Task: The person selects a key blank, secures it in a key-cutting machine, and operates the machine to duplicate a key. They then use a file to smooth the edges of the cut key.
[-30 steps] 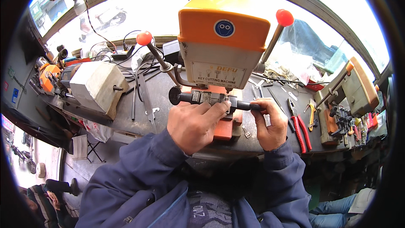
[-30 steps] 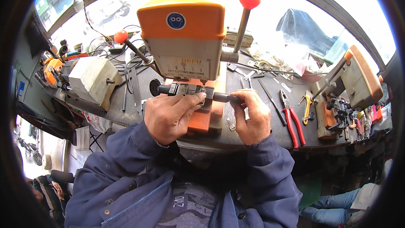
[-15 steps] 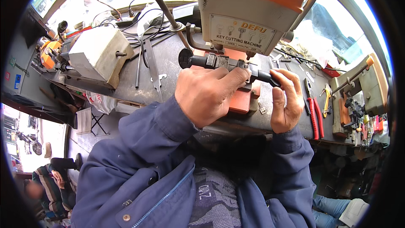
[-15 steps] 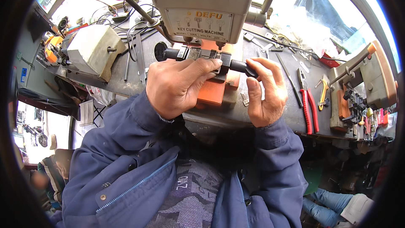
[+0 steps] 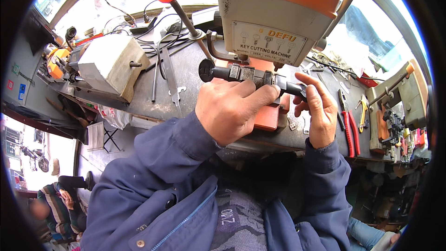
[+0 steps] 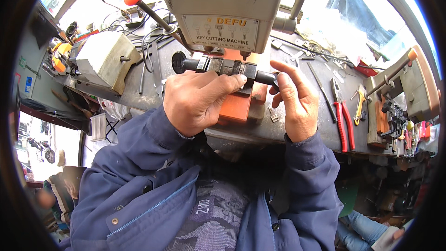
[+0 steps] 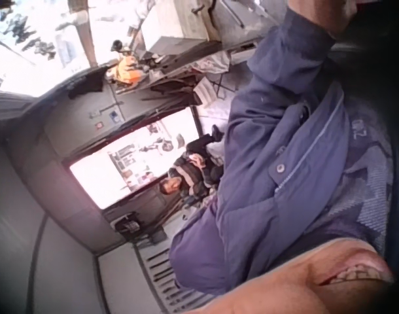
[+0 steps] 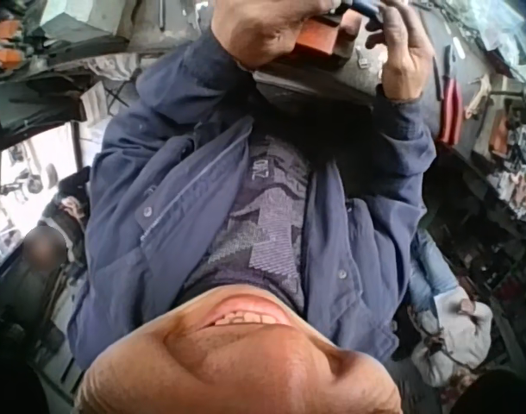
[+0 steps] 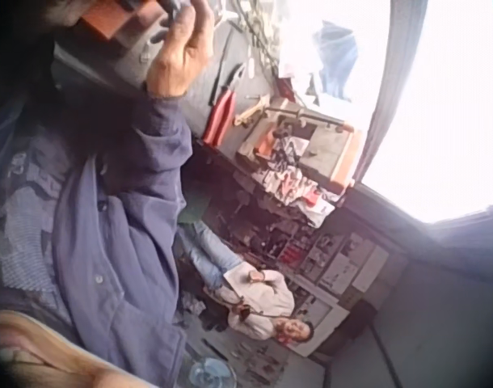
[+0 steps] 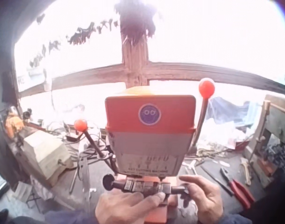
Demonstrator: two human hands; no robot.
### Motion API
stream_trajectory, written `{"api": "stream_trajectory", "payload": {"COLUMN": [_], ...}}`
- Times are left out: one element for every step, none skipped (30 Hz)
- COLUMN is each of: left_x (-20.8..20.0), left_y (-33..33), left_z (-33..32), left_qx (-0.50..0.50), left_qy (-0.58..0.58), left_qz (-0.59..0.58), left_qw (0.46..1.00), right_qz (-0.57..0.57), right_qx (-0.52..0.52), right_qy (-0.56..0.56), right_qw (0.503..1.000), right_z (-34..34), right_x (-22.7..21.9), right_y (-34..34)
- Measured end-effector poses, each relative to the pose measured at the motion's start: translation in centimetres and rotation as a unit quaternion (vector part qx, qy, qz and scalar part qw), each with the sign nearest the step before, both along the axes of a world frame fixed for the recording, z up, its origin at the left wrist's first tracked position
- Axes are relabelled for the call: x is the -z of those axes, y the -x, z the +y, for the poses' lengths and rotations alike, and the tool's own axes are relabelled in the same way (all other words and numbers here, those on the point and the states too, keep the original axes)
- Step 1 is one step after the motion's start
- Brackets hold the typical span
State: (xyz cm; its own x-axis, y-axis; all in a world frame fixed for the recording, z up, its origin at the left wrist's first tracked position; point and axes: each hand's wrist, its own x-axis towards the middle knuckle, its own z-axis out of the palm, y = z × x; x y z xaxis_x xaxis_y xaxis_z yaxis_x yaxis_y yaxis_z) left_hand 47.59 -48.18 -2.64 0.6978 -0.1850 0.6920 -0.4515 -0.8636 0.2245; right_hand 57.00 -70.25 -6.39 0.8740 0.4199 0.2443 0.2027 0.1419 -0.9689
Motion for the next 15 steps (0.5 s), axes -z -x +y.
{"api": "stream_trajectory", "payload": {"left_x": [0.07,0.16,0.28,0.39,0.53,0.67,0.8,0.92,0.99,0.98,0.98,0.92,0.85,0.8,0.72], "left_y": [0.04,0.04,0.01,-0.07,-0.18,-0.33,-0.47,-0.63,-0.73,-0.79,-0.81,-0.77,-0.71,-0.58,-0.46], "left_z": [0.04,0.07,0.12,0.19,0.25,0.25,0.24,0.17,0.11,0.1,0.02,-0.06,-0.12,-0.26,-0.36], "left_qx": [0.001,0.002,0.002,0.003,0.004,0.005,0.008,0.011,0.019,0.015,0.016,0.016,0.01,0.004,-0.002], "left_qy": [-0.004,-0.008,-0.009,-0.009,-0.009,-0.008,0.006,0.021,0.036,0.039,0.043,0.047,0.052,0.058,0.068], "left_qz": [-0.004,-0.009,-0.007,-0.01,-0.012,-0.013,-0.015,-0.016,-0.017,-0.017,-0.016,-0.015,-0.009,-0.002,0.009], "left_qw": [1.0,1.0,1.0,1.0,1.0,1.0,1.0,1.0,0.999,0.999,0.999,0.999,0.999,0.998,0.998], "right_qz": [-0.039,-0.087,-0.133,-0.158,-0.22,-0.293,-0.301,-0.307,-0.314,-0.246,-0.176,-0.104,-0.059,-0.022,-0.02], "right_qx": [0.003,0.012,0.004,-0.003,0.02,0.032,0.039,0.046,0.053,0.041,0.028,0.004,-0.013,-0.03,-0.016], "right_qy": [0.035,0.054,0.083,0.089,0.112,0.138,0.141,0.144,0.147,0.122,0.097,0.074,0.04,0.021,0.047], "right_qw": [0.999,0.995,0.988,0.983,0.969,0.946,0.942,0.939,0.936,0.961,0.979,0.992,0.997,0.999,0.999], "right_z": [-0.13,-0.25,-0.32,-0.3,-0.27,-0.17,-0.12,-0.03,0.03,-0.02,-0.01,-0.15,-0.16,-0.34,-0.42], "right_x": [0.01,-0.05,-0.15,-0.25,-0.37,-0.46,-0.55,-0.58,-0.61,-0.65,-0.6,-0.62,-0.48,-0.48,-0.37], "right_y": [-0.16,-0.33,-0.55,-0.74,-0.88,-1.01,-1.05,-0.98,-0.96,-0.86,-0.8,-0.8,-0.73,-0.86,-0.9]}}
